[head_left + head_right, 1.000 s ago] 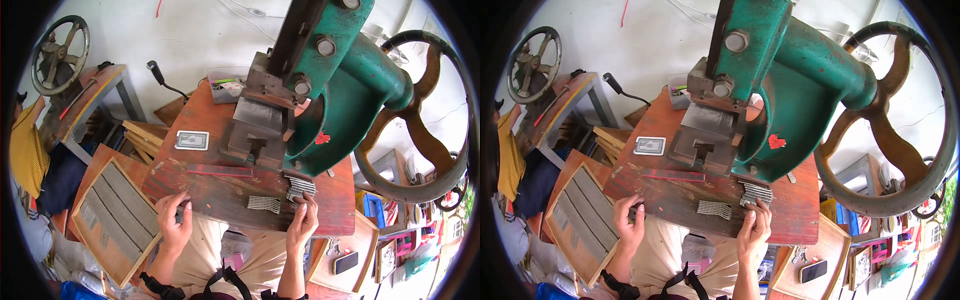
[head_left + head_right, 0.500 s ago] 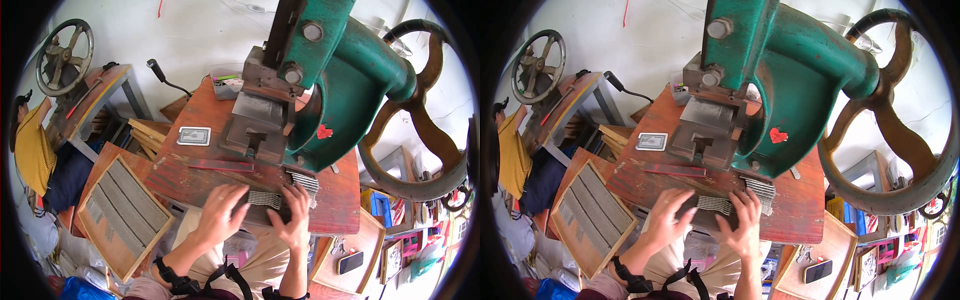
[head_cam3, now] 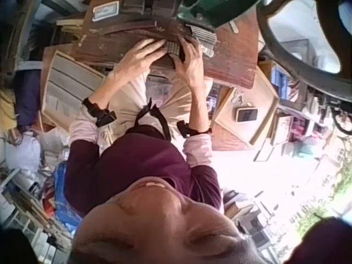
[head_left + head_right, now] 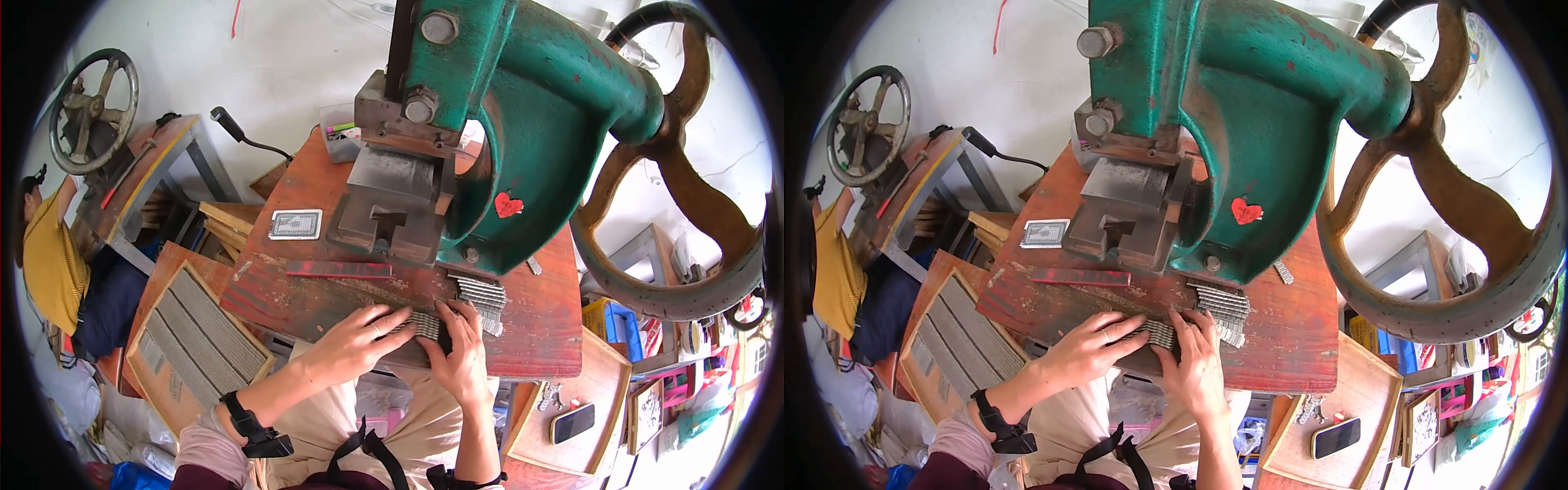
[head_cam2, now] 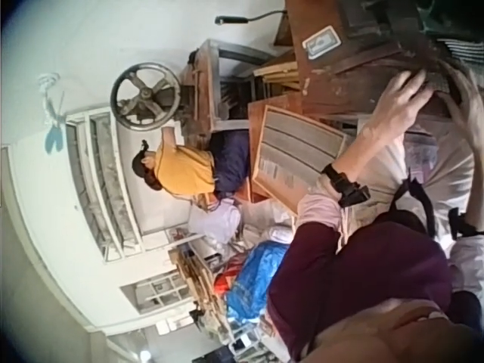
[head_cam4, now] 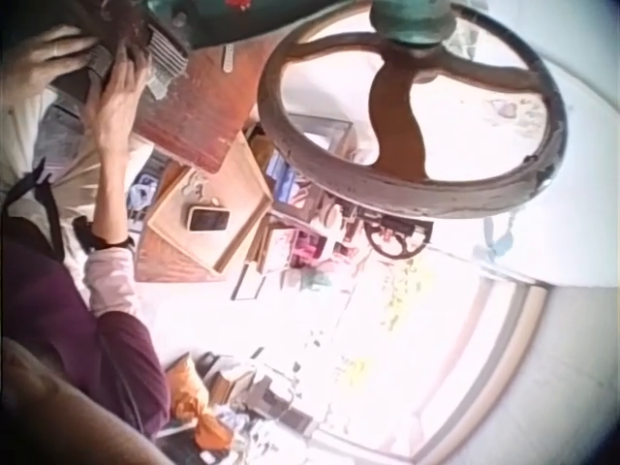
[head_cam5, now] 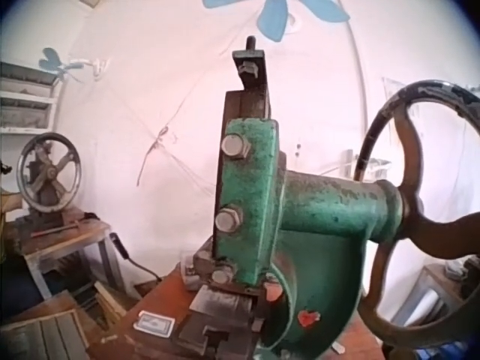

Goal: Manually assembling and preparing small metal strips for pressing or packaging.

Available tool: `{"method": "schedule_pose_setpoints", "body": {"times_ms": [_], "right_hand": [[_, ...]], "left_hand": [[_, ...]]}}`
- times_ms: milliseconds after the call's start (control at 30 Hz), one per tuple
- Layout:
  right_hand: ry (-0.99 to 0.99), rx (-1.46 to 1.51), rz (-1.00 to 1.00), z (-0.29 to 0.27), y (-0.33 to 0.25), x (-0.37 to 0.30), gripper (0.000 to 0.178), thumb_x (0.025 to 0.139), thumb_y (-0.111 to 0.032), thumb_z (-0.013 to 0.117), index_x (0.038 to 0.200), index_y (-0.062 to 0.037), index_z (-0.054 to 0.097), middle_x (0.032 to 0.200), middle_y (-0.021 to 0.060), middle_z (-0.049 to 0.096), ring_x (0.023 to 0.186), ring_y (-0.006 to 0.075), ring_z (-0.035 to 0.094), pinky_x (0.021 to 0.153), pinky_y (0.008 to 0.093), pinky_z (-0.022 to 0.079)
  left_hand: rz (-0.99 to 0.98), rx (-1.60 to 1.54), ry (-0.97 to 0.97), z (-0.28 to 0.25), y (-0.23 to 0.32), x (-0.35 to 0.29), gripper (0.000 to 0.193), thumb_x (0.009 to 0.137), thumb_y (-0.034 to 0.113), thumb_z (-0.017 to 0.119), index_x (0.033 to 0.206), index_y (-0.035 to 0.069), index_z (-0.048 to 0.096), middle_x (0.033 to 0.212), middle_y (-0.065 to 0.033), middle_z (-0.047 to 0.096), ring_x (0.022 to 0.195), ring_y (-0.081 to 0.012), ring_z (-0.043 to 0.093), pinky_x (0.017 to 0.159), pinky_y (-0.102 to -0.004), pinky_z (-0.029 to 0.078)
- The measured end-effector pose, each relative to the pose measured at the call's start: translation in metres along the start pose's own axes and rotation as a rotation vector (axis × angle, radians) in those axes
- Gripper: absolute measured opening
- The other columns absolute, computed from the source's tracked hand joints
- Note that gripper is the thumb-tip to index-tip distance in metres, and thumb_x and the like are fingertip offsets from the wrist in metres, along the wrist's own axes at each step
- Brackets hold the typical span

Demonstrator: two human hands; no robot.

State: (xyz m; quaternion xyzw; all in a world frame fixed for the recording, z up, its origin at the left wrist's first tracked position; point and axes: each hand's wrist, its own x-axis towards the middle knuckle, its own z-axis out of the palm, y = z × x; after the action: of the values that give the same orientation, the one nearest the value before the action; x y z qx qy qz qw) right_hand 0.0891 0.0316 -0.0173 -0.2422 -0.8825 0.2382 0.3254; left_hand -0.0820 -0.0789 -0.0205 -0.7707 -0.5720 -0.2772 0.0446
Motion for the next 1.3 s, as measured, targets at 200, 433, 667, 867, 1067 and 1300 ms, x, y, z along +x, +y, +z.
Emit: {"method": "schedule_pose_setpoints", "body": {"times_ms": [200,433,667,867,1067,1300], "right_hand": [[0.008,0.023,0.01,0.0,-0.001,0.005,0.055,0.07,-0.007,0.071,0.122,0.0031,0.054,0.106,0.0168,0.061,0.112,0.0327,0.05,0.106,0.0485,0.031],[0.003,0.017,0.077,0.002,-0.001,0.001,0.054,0.067,-0.004,0.071,0.118,0.0027,0.056,0.115,0.0213,0.056,0.111,0.0382,0.05,0.102,0.0458,0.035],[0.023,0.054,0.079,0.006,0.002,-0.007,0.056,0.064,-0.001,0.067,0.119,0.0013,0.055,0.117,0.0201,0.053,0.109,0.0375,0.052,0.094,0.0433,0.043],[-0.011,-0.068,-0.026,-0.003,-0.013,-0.003,0.047,0.078,-0.013,0.07,0.122,-0.0028,0.056,0.123,0.0248,0.05,0.115,0.0419,0.048,0.097,0.0472,0.041],[0.031,-0.1,-0.047,0.0,-0.013,-0.001,0.044,0.08,-0.016,0.07,0.121,-0.004,0.058,0.121,0.0248,0.053,0.112,0.0426,0.051,0.094,0.0468,0.043],[-0.008,-0.265,-0.146,0.0,-0.025,0.009,0.045,0.078,-0.017,0.072,0.118,-0.0009,0.059,0.115,0.0249,0.057,0.104,0.0422,0.055,0.091,0.0466,0.045]], "left_hand": [[-0.015,0.102,0.042,0.006,0.007,0.014,0.041,0.072,0.006,0.06,0.113,0.002,0.059,0.125,-0.0111,0.055,0.118,-0.025,0.049,0.093,-0.0379,0.045],[0.007,0.01,0.176,0.018,0.002,0.007,0.038,0.072,0.008,0.061,0.109,0.0,0.061,0.119,-0.0125,0.06,0.116,-0.0264,0.055,0.098,-0.0389,0.046],[-0.009,-0.057,0.216,0.028,0.006,-0.007,0.037,0.084,0.012,0.049,0.118,-0.003,0.056,0.133,-0.0183,0.05,0.126,-0.0287,0.047,0.11,-0.041,0.035],[-0.202,-0.204,0.534,-0.003,0.005,-0.043,0.038,0.08,0.002,0.063,0.118,0.002,0.058,0.123,-0.0138,0.057,0.119,-0.0286,0.052,0.102,-0.0394,0.042],[-1.041,-0.015,1.308,-0.06,-0.024,-0.132,0.036,0.083,0.008,0.067,0.114,0.001,0.049,0.102,-0.0111,0.055,0.092,-0.0243,0.055,0.081,-0.0359,0.044],[-1.485,0.797,1.466,-0.076,-0.095,-0.292,0.058,0.077,0.016,0.072,0.12,-0.004,0.04,0.118,-0.0226,0.042,0.11,-0.0327,0.042,0.096,-0.0446,0.031]]}}
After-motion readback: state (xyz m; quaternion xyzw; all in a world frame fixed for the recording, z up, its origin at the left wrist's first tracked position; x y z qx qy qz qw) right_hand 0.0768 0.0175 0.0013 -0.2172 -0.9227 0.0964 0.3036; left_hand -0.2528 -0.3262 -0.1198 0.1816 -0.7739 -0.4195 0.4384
